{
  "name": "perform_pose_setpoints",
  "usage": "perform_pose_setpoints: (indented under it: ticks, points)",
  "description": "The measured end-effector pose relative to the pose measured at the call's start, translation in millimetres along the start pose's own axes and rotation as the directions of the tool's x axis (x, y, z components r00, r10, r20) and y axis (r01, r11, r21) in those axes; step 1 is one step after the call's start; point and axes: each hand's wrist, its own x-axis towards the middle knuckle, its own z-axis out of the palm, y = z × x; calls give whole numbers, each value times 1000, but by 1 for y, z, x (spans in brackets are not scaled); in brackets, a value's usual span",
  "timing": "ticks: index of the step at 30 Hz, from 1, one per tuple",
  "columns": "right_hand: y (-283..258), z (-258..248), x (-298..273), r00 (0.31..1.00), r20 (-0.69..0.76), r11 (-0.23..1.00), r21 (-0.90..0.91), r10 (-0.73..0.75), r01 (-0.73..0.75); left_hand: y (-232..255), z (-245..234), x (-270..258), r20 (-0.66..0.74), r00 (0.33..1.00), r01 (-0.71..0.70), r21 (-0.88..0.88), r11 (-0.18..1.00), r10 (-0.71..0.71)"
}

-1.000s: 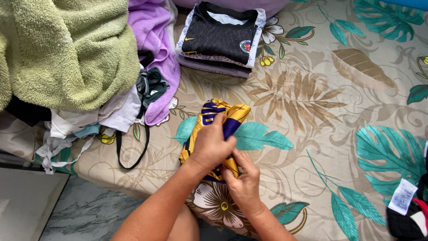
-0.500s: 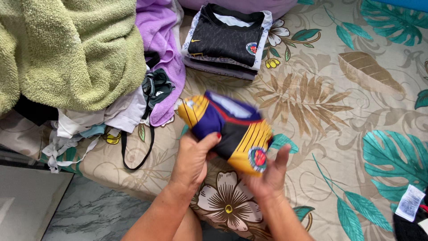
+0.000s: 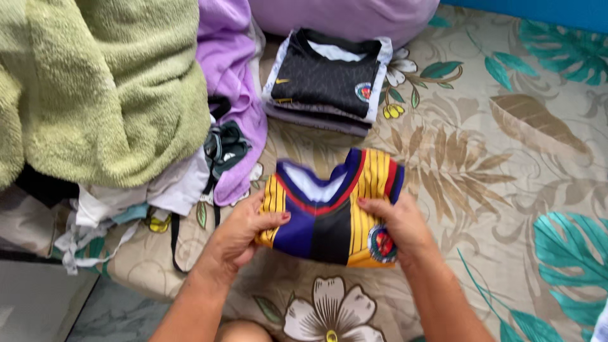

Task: The person folds a black t-shirt with a gold design, a yellow and blue sports jersey, and a white tank top with red trim. They smooth each item on the bed and fold them into neat rectangles, stacking them one by one.

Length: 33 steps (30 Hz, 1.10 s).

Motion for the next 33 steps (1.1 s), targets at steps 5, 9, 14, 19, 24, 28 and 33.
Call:
perform_pose_setpoints:
  ticks: [5, 9, 14, 19, 24, 28, 33]
  points:
    - [-88, 16, 98, 935, 137, 943, -14, -326, 331, 94, 11, 93, 119, 916, -399, 187, 898, 382]
    - [-117, 20, 210, 907, 173, 924, 94, -383, 372, 145, -17, 204, 157, 881, -469, 181, 864, 446]
    - [-53, 5, 299, 961, -143, 964, -160, -235, 212, 100, -63, 281, -315, 918, -93, 416, 905, 239]
    - [-41, 6, 288, 903, -156, 902, -240, -400, 358, 94, -74, 284, -227, 841, -327, 510, 796, 491]
    - [-65, 25, 251, 653, -112, 393, -868, -749, 302, 106, -51, 276, -64, 524, -41, 994, 100, 849]
    - [-71, 38, 259, 463, 358, -142, -888, -811, 437, 107, -38, 301, 332, 450, -155, 943, -294, 829]
    - [-35, 52, 277, 844, 218, 116, -943, -491, 311, 101, -3, 342, 93, 887, 43, 958, -283, 451]
